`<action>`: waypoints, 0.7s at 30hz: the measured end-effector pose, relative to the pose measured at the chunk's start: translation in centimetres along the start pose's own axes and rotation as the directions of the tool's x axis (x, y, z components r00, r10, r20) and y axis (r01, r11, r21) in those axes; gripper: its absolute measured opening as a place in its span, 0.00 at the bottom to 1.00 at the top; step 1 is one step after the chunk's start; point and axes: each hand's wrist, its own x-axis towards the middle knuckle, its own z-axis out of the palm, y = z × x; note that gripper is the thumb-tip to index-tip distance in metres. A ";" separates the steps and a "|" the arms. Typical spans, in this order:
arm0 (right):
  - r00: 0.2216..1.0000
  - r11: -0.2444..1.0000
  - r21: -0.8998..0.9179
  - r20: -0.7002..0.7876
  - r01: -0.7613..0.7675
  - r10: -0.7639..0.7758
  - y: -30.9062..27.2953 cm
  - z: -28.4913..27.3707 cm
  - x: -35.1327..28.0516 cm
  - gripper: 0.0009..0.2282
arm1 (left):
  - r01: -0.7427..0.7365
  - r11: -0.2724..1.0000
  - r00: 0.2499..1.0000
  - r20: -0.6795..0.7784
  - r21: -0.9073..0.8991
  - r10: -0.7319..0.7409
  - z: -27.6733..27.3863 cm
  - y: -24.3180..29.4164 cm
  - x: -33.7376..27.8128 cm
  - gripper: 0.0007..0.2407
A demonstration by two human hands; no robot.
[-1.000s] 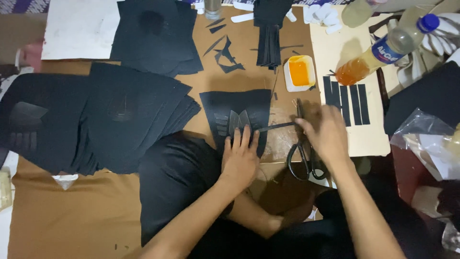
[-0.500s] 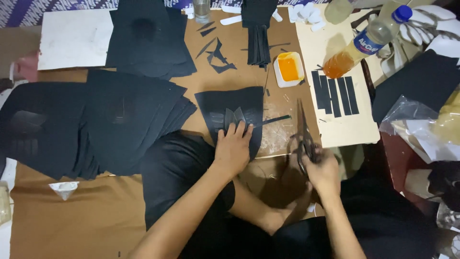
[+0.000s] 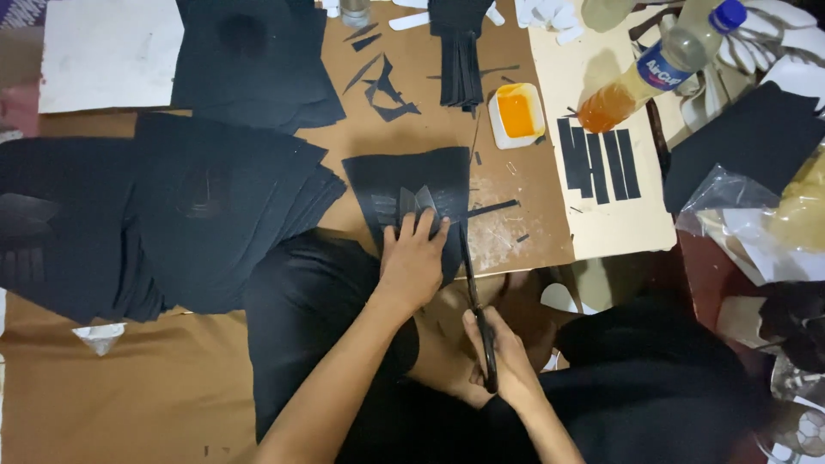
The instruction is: The person sits on the floor and uses scissors to cut strips from a black sheet of material. They place the cut strips onto a larger black sheet, arranging them in a pattern, and continue cutting and placing more strips.
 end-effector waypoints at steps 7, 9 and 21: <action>1.000 0.995 0.097 0.015 0.022 -0.023 0.0 1.0 0.9 0.17 | -0.013 0.998 0.999 -0.053 -0.054 0.010 0.0 -0.2 -0.3 0.28; 1.000 0.997 0.077 -0.004 0.003 -0.003 -0.4 1.3 0.8 0.19 | -0.016 1.000 0.998 -0.063 -0.009 0.015 0.4 -0.2 -0.2 0.30; 0.999 1.000 0.011 -0.034 -0.011 0.012 -2.0 2.7 0.4 0.21 | 0.006 1.000 1.000 0.008 -0.027 -0.006 0.0 -0.1 -0.2 0.32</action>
